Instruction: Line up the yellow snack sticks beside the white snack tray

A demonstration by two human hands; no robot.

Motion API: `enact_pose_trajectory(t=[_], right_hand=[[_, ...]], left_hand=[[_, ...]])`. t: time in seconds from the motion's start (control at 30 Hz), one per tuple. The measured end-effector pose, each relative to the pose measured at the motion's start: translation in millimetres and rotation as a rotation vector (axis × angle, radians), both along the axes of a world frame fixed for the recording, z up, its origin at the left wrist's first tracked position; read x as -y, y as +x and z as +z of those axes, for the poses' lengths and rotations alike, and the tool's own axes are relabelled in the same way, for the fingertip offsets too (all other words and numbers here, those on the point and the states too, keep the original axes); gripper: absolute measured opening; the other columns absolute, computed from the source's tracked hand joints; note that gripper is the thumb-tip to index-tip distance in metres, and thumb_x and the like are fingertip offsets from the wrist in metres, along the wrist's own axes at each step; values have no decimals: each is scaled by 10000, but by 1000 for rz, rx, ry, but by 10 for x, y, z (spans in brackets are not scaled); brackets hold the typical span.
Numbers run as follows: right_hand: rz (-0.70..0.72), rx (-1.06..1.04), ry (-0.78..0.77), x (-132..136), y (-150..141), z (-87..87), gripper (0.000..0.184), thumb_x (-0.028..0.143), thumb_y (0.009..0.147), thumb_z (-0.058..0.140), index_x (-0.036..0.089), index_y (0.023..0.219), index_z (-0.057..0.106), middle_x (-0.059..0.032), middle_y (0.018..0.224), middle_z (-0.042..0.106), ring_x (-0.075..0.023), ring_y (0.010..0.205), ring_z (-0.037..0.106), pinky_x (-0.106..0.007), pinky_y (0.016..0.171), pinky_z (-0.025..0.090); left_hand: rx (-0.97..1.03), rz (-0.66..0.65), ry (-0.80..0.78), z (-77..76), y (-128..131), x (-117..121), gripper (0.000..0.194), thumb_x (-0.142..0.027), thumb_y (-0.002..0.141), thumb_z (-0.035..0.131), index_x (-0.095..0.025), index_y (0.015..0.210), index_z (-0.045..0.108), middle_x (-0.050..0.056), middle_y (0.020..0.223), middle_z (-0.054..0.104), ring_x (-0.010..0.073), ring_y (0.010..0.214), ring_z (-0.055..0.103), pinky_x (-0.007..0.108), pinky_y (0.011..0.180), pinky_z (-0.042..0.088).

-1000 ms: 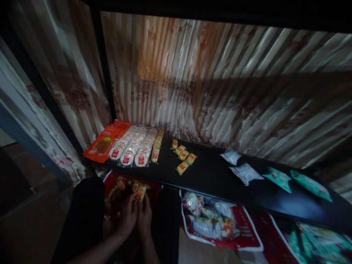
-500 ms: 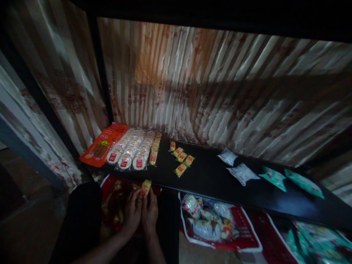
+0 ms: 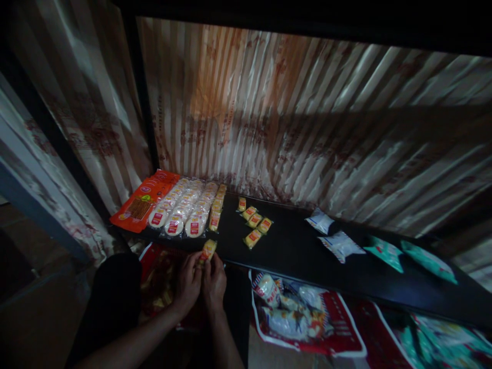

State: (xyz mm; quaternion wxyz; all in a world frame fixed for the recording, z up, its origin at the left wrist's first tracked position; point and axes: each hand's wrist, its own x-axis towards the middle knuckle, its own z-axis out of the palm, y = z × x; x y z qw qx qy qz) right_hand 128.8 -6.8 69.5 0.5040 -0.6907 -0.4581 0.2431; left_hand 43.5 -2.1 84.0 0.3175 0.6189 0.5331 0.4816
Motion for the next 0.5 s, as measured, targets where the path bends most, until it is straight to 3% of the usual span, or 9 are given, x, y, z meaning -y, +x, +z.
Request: enact_pose_trajectory(t=[0.5], right_hand=[[-7, 173, 77, -408, 215, 139, 448, 396, 841, 403, 120, 1146, 581, -156, 1069, 644, -237, 971, 601, -371, 858, 461]], left_hand=[[-78, -38, 78, 54, 196, -350, 431, -67, 750, 362, -108, 1129, 564, 130, 1186, 596, 189, 1126, 537, 402, 1028, 421]])
